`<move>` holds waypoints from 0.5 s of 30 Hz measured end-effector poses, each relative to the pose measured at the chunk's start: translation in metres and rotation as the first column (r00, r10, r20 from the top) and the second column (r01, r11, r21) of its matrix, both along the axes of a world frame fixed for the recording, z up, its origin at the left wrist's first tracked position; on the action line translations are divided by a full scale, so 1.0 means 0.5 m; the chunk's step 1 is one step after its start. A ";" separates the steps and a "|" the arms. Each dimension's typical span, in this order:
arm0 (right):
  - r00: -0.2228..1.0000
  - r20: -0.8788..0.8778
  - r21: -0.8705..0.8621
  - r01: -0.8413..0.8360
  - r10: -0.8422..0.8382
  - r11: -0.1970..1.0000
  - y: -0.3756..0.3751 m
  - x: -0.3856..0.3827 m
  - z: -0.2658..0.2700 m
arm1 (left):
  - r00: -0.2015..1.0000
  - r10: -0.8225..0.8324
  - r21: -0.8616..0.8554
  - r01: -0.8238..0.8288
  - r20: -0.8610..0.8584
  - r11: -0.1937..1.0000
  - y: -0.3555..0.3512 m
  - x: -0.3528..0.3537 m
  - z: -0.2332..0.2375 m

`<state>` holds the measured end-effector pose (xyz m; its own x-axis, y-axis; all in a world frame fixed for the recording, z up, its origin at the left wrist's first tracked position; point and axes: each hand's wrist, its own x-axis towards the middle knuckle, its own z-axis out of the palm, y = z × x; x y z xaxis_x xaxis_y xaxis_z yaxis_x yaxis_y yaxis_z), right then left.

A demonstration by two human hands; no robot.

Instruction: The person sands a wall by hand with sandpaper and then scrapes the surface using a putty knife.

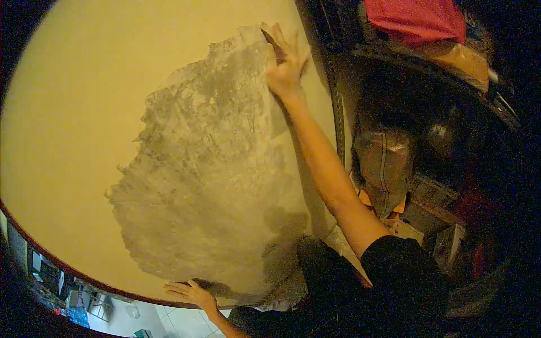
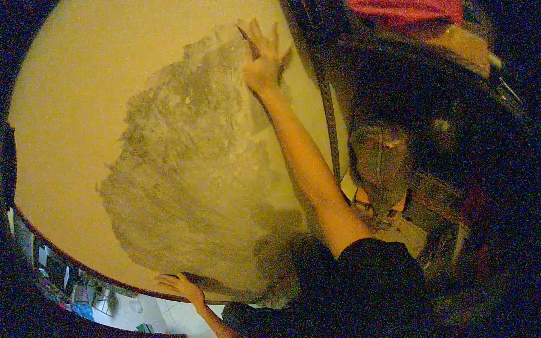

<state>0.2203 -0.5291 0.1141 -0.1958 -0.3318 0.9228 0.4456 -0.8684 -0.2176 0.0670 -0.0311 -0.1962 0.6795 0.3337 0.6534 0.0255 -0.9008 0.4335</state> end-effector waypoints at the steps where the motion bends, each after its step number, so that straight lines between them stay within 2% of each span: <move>1: 0.999 0.011 -0.008 -0.037 0.037 0.999 0.020 -0.001 0.004 | 1.000 0.002 -0.008 -0.002 -0.011 1.000 0.002 -0.003 0.001; 2: 0.997 0.025 -0.017 -0.073 0.073 0.997 0.038 -0.003 0.009 | 1.000 0.000 -0.007 0.000 -0.011 1.000 0.019 0.001 -0.014; 3: 0.997 0.024 -0.018 -0.070 0.071 0.997 0.066 -0.025 0.001 | 0.998 0.051 0.137 -0.047 -0.026 0.989 0.046 0.010 -0.043; 4: 0.994 -0.103 -0.282 -0.056 0.028 0.958 0.101 -0.060 -0.013 | 0.994 0.101 0.276 -0.088 -0.033 0.957 0.055 0.017 -0.061; 5: 0.975 -0.217 -0.524 -0.073 -0.050 0.848 0.115 -0.080 -0.023 | 0.995 0.094 0.272 -0.081 -0.034 0.959 0.036 0.017 -0.051; 6: 0.974 -0.221 -0.525 -0.071 -0.055 0.848 0.100 -0.079 -0.023 | 0.995 0.097 0.189 -0.098 0.017 0.977 0.009 0.011 -0.027; 7: 0.971 -0.200 -0.495 0.012 -0.128 0.869 0.076 -0.073 -0.017 | 0.992 0.106 0.107 -0.113 0.071 0.988 -0.003 0.008 -0.013; 8: 0.963 -0.184 -0.465 0.092 -0.197 0.881 0.053 -0.065 -0.009 | 0.992 0.107 0.109 -0.114 0.068 0.988 -0.001 0.006 -0.013; 9: 0.964 -0.183 -0.464 0.090 -0.195 0.881 0.027 -0.048 0.004 | 0.994 0.099 0.087 -0.103 0.045 0.991 0.000 0.006 -0.014; 10: 0.986 -0.137 -0.256 0.055 -0.093 0.965 0.005 -0.034 0.021 | 0.996 0.092 0.063 -0.093 0.019 0.994 0.000 0.001 -0.014; 11: 0.998 -0.068 -0.038 -0.002 0.000 0.999 -0.006 -0.018 0.024 | 0.995 0.099 0.061 -0.100 0.017 0.993 0.001 -0.005 -0.012; 12: 0.998 -0.067 -0.039 -0.008 0.005 0.999 0.020 -0.021 0.024 | 0.998 0.054 0.019 -0.054 0.018 0.998 -0.003 -0.011 0.000; 13: 0.997 -0.007 -0.124 -0.083 0.083 0.989 0.069 -0.030 0.021 | 1.000 0.009 -0.023 -0.008 0.021 1.000 -0.006 -0.015 0.006; 14: 0.986 0.047 -0.214 -0.148 0.161 0.966 0.108 -0.043 0.016 | 1.000 0.011 -0.028 -0.010 0.023 1.000 -0.005 -0.014 0.001; 15: 0.986 0.048 -0.217 -0.147 0.161 0.965 0.135 -0.060 0.003 | 0.999 0.030 -0.010 -0.030 0.022 1.000 0.000 -0.012 -0.007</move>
